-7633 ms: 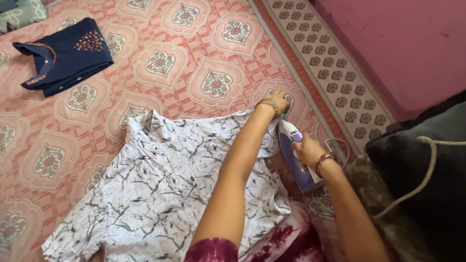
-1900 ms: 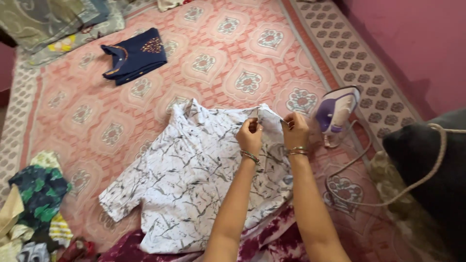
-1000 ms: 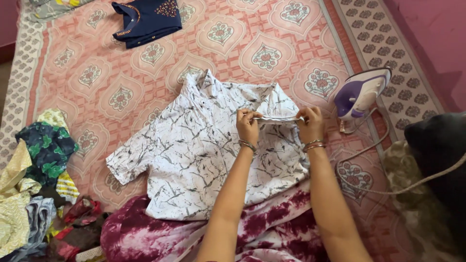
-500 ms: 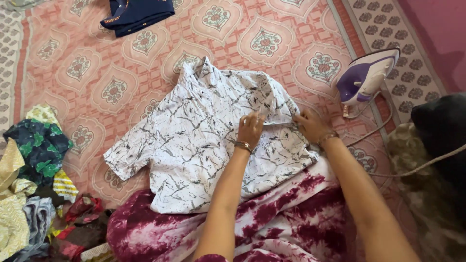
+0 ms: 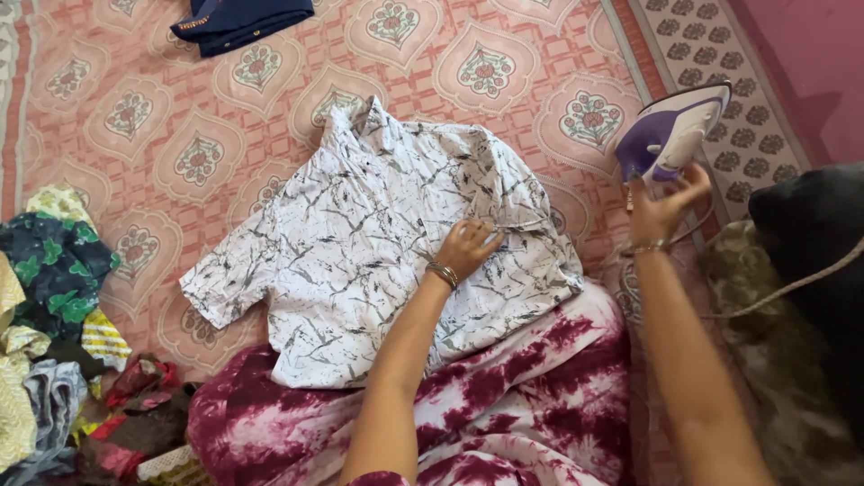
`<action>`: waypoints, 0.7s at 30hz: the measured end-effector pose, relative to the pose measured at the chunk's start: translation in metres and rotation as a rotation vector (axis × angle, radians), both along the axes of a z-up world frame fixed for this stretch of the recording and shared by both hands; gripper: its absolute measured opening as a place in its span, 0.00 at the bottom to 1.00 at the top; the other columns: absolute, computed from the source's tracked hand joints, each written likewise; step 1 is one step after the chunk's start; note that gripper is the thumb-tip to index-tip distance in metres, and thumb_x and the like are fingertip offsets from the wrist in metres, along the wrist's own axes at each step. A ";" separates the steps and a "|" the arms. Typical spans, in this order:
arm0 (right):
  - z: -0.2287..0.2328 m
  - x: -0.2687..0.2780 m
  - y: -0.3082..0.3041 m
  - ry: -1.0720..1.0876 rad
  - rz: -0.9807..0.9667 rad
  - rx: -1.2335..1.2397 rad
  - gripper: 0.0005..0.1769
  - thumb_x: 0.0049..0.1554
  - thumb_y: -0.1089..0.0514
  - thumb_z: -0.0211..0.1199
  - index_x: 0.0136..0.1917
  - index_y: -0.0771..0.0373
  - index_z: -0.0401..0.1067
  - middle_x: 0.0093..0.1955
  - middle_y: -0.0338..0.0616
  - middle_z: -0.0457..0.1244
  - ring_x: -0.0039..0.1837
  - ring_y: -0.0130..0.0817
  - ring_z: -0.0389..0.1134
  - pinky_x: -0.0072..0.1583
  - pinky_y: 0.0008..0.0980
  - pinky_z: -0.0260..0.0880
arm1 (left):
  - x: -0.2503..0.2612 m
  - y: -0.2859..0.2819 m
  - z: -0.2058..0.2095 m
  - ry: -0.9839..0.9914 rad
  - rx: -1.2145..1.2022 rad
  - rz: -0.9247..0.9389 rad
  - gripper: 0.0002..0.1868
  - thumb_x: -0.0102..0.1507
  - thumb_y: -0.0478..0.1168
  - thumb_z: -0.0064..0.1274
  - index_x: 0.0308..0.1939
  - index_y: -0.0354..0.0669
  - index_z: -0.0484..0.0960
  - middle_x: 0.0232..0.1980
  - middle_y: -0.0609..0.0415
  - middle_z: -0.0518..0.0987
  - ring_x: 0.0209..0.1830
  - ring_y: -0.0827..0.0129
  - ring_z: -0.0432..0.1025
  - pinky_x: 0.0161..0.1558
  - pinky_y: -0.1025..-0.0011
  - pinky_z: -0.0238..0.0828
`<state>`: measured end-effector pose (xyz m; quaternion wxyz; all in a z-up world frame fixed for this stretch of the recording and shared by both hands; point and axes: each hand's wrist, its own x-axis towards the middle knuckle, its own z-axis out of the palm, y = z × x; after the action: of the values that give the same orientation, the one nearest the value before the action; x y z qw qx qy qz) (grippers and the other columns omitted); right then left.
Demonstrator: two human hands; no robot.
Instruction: Ironing a white patterned shirt on a bed.
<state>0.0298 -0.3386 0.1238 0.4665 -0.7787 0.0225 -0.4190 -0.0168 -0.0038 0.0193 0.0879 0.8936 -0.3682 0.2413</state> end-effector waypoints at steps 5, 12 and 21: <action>-0.042 0.058 -0.073 0.257 0.326 0.270 0.27 0.61 0.50 0.76 0.62 0.67 0.67 0.51 0.40 0.67 0.50 0.32 0.69 0.51 0.33 0.71 | -0.008 -0.007 -0.018 0.017 0.028 0.035 0.21 0.66 0.38 0.49 0.64 0.48 0.79 0.62 0.57 0.76 0.64 0.66 0.69 0.67 0.58 0.65; 0.077 0.020 -0.034 0.732 0.480 -1.232 0.33 0.43 0.27 0.70 0.54 0.48 0.77 0.43 0.48 0.72 0.44 0.45 0.76 0.50 0.42 0.76 | -0.013 -0.015 -0.017 0.090 0.066 0.138 0.27 0.64 0.38 0.49 0.69 0.54 0.75 0.69 0.61 0.72 0.65 0.62 0.66 0.66 0.57 0.62; 0.062 0.008 0.046 1.065 0.560 -1.481 0.36 0.49 0.23 0.61 0.55 0.52 0.78 0.45 0.49 0.73 0.50 0.48 0.76 0.55 0.46 0.75 | -0.014 -0.010 -0.014 0.143 -0.049 0.143 0.29 0.62 0.32 0.50 0.68 0.55 0.77 0.73 0.59 0.72 0.66 0.60 0.65 0.65 0.58 0.61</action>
<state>0.0380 -0.2927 0.1859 -0.1331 -0.9419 -0.2264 0.2096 -0.0307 -0.0143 0.0055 0.1184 0.9300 -0.2904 0.1917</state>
